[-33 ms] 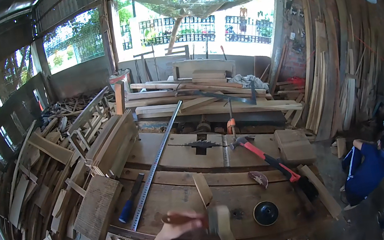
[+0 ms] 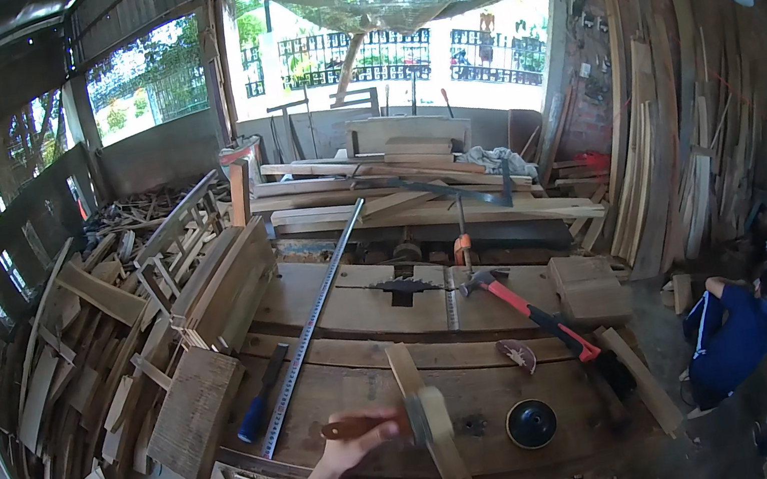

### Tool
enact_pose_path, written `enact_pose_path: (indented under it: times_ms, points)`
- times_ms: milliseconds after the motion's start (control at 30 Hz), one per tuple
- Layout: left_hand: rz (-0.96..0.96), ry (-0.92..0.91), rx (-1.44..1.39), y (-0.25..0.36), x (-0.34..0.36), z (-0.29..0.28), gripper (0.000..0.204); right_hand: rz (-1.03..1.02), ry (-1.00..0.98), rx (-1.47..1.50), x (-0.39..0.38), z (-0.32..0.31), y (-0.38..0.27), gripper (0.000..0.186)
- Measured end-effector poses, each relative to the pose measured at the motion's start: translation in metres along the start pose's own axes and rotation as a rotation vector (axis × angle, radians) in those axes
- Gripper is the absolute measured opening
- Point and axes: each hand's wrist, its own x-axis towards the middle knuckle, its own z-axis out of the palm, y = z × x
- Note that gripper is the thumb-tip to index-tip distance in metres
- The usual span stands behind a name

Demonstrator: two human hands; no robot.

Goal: Measuring, cleaning, and refining wood pieces using various manual tools.

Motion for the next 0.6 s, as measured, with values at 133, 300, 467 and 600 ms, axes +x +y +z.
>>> enact_pose_path:
  times_ms: [133, 300, 467, 600]
  points:
    - [-0.075, -0.324, 0.152, 0.001, -0.003, -0.018, 0.025, -0.039, 0.182, 0.028, -0.004, 0.007, 0.002, 0.06]
    - [-0.07, -0.19, -0.291, -0.002, -0.006, -0.013, 0.023, -0.031, 0.043, -0.011, -0.003, 0.003, 0.001, 0.059]
    - [-0.017, -0.556, -0.071, -0.011, -0.003, -0.04, 0.013, -0.012, 0.368, 0.066, -0.009, 0.036, -0.001, 0.059]
    - [-0.006, -0.147, -0.222, -0.005, -0.009, -0.022, 0.015, -0.022, 0.155, 0.061, -0.001, 0.008, 0.001, 0.059]
